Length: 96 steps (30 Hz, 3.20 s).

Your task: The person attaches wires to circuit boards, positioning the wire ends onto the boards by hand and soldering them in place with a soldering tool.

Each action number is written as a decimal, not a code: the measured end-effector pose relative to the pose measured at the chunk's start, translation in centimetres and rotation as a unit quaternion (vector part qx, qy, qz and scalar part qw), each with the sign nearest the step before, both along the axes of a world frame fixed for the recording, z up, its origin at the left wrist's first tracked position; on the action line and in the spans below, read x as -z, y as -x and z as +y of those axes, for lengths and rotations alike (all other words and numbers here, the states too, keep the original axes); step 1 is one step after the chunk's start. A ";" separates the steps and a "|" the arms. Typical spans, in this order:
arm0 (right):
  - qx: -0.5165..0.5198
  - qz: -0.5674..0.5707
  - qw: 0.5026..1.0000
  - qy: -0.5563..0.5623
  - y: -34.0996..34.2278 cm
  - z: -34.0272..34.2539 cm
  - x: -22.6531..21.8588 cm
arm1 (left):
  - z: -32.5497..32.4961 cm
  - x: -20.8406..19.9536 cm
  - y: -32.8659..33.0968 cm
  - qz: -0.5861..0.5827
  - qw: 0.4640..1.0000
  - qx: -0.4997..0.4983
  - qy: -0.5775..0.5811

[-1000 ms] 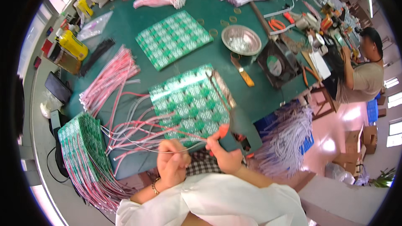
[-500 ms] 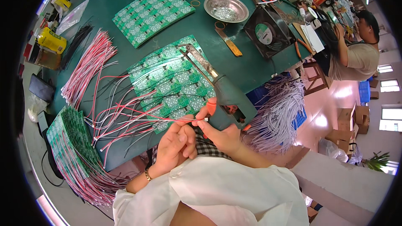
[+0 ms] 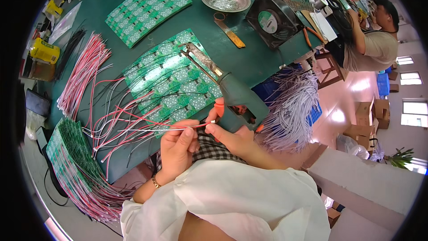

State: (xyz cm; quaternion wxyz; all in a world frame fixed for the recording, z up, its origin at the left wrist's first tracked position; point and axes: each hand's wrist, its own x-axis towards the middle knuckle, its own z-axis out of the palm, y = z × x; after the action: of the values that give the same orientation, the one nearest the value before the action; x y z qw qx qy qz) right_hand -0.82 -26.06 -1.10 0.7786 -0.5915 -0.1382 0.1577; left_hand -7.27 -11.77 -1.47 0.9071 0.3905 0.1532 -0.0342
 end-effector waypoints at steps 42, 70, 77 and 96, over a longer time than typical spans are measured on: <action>0.236 -0.078 0.968 0.012 2.0 -0.5 1.9 | 4.4 -3.8 -3.9 -0.153 0.949 -0.247 0.120; -0.013 0.023 0.992 -0.127 -1.3 0.0 1.5 | 15.4 -9.4 -7.4 -0.308 0.368 -0.097 -0.872; -0.065 0.069 0.993 -0.075 -1.3 0.7 1.8 | 15.0 -3.2 -8.4 -0.311 0.410 -0.007 -0.857; -0.255 0.146 0.946 0.137 -3.7 0.5 -1.3 | 14.8 -1.0 -9.1 -0.262 0.499 0.027 -0.826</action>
State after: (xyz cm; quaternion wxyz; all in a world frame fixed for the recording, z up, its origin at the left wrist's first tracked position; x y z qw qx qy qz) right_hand 2.92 -25.57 0.16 0.6355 -0.6081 -0.1462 0.4527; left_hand 1.86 3.04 -0.48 0.1690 0.9568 -0.1439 0.1876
